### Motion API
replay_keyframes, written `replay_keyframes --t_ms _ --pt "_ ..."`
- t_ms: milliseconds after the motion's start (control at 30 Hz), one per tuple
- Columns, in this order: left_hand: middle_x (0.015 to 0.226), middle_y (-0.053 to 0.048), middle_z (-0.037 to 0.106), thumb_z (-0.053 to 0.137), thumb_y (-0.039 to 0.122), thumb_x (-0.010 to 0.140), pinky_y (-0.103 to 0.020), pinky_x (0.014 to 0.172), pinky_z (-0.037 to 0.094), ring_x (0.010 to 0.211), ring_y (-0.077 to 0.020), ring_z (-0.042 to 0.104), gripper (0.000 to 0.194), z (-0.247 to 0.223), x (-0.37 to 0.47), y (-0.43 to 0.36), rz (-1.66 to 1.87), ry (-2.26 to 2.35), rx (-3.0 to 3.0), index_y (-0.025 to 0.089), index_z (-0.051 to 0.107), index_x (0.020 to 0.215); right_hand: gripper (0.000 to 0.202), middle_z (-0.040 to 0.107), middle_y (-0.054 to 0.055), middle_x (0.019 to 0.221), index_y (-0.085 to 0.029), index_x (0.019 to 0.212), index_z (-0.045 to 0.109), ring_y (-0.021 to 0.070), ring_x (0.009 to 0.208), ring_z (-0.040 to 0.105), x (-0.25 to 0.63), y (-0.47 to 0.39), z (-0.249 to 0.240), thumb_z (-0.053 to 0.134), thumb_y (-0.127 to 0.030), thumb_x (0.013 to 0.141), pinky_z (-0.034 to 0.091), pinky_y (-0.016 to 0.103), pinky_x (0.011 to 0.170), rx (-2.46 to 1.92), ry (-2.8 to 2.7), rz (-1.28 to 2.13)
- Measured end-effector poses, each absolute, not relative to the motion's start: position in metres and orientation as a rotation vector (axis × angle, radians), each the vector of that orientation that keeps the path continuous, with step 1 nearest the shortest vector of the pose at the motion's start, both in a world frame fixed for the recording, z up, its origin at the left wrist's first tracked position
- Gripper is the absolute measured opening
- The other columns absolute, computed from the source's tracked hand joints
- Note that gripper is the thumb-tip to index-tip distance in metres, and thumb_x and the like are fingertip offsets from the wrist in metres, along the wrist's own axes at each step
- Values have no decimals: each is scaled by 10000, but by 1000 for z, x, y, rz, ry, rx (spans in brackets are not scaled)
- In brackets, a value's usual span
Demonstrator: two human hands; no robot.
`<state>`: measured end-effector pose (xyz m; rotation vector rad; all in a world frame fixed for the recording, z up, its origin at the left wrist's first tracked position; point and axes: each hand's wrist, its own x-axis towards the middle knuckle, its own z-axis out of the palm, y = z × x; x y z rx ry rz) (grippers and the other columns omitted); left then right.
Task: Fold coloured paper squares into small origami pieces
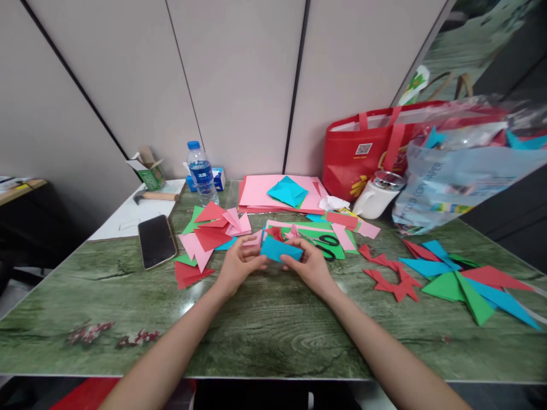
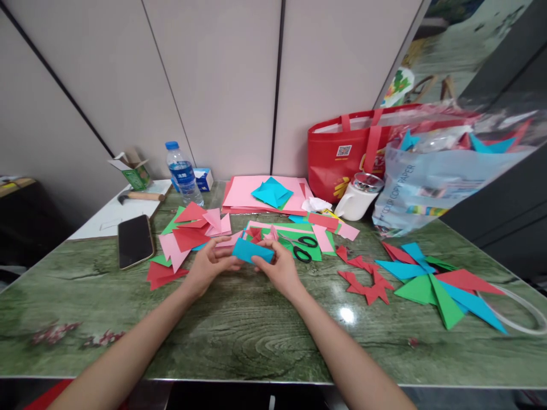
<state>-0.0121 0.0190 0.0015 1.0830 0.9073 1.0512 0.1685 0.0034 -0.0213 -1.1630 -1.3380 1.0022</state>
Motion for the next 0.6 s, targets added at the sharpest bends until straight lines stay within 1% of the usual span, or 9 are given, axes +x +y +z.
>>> replay_keyframes --t_ms 100,200,267,333,433,533,600 --pt "652 -38 697 737 233 609 -348 631 553 647 -232 686 555 1 -9 14 989 913 1095 136 451 1074 281 563 22 835 -191 867 566 135 602 536 163 1 -21 686 -320 648 530 275 485 -1129 -1347 1054" --pt "651 -56 703 738 238 612 -339 622 556 647 -239 687 499 0 -9 14 998 904 1093 117 496 1030 289 569 10 777 -202 861 564 145 597 542 162 1 -23 696 -328 637 545 293 502 -1116 -1307 1073" --pt "652 -60 703 746 240 602 -336 613 559 644 -242 687 467 -1 -10 15 1010 909 1087 111 521 991 257 571 8 746 -205 847 563 154 592 551 163 1 -24 681 -325 653 546 307 513 -1123 -1301 1061" --pt "657 -52 701 740 247 612 -328 607 560 649 -234 687 435 -2 -10 16 1050 938 1064 115 527 968 180 590 18 751 -200 822 575 167 627 570 164 0 -24 645 -298 688 541 315 555 -1146 -1367 986" --pt "705 -54 701 729 265 630 -326 607 561 667 -222 686 417 -2 -9 15 1050 968 998 120 530 967 80 632 43 808 -199 810 605 193 753 597 164 -2 -23 568 -219 743 519 325 648 -1157 -1519 769" --pt "752 -67 697 752 268 594 -353 640 561 705 -226 681 468 -1 -7 12 947 913 970 111 545 984 139 650 47 846 -218 824 623 206 843 600 164 -5 -23 529 -146 751 492 368 753 -1071 -1634 582" --pt "789 -63 692 761 256 576 -365 680 557 744 -220 672 481 0 -6 11 951 876 1009 115 557 988 164 650 49 876 -227 838 627 209 878 596 163 -5 -22 542 -126 742 475 388 800 -1007 -1700 533"
